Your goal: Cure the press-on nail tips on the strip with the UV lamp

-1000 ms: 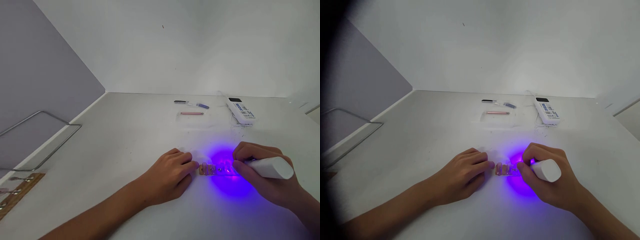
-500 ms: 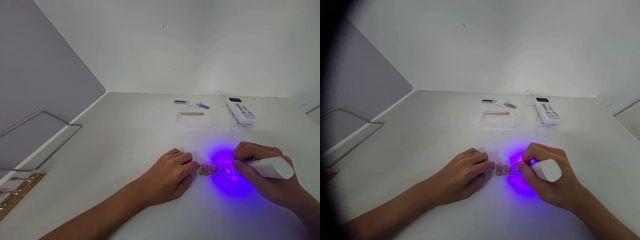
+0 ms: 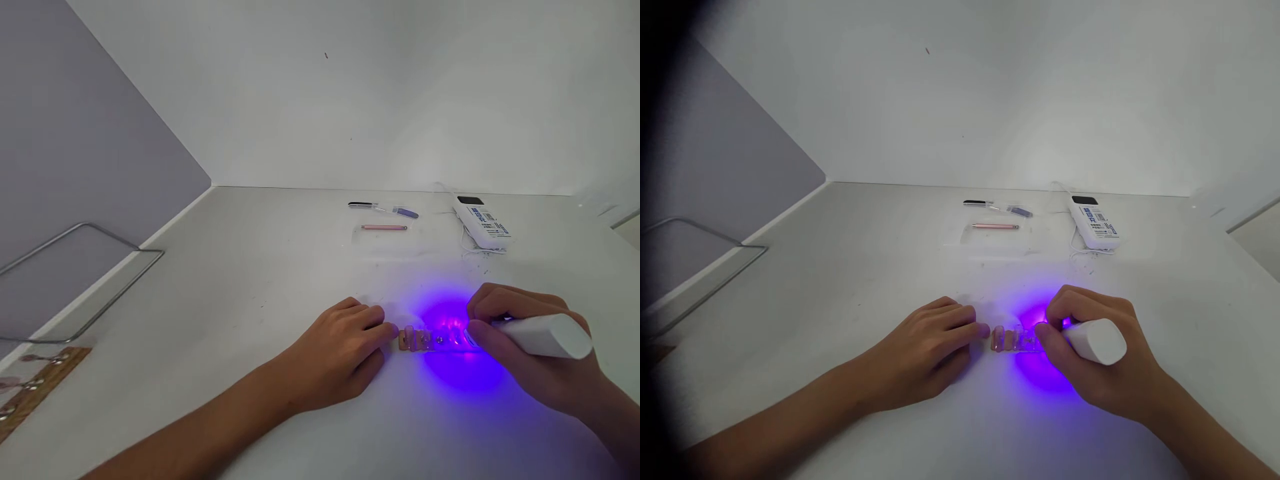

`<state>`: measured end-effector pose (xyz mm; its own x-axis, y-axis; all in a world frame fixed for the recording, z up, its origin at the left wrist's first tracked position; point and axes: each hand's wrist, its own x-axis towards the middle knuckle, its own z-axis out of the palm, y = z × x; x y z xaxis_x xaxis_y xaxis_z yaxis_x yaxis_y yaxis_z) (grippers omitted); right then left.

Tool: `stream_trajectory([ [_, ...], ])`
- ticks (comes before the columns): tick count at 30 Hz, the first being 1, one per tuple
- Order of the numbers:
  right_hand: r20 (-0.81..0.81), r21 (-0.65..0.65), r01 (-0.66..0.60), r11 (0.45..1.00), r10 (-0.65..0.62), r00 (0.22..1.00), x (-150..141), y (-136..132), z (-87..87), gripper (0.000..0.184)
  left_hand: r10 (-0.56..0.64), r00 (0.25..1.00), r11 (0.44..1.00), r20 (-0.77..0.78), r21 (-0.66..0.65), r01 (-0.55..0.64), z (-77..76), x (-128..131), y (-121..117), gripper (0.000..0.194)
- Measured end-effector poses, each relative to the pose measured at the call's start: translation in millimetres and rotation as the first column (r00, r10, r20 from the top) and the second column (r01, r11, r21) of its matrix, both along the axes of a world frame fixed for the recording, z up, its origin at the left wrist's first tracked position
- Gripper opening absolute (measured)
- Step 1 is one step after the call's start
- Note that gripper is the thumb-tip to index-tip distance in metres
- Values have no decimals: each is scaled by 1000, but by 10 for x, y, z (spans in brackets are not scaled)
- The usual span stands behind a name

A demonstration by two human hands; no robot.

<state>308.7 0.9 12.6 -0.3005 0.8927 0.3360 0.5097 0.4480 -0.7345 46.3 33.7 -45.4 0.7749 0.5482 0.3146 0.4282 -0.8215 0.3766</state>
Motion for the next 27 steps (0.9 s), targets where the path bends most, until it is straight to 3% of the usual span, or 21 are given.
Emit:
stream_trajectory([
  [6, -17, -13, 32, 999, -32, 999, 6, 4, -15, 23, -12, 999, 1000, -30, -4, 12, 10, -9, -1, 31],
  [13, 8, 27, -35, 999, 35, 999, 37, 31, 26, 22, -4, 1000, 1000, -20, 18, 4, 5, -18, -7, 31],
  [20, -28, 39, 30, 999, -29, 999, 39, 11, -24, 24, -14, 999, 1000, -43, 25, 16, 38, -19, 6, 31],
  [27, 35, 49, -51, 998, 49, 998, 80, 38, -13, 22, -14, 999, 1000, -39, 11, 14, 10, -36, 6, 29],
])
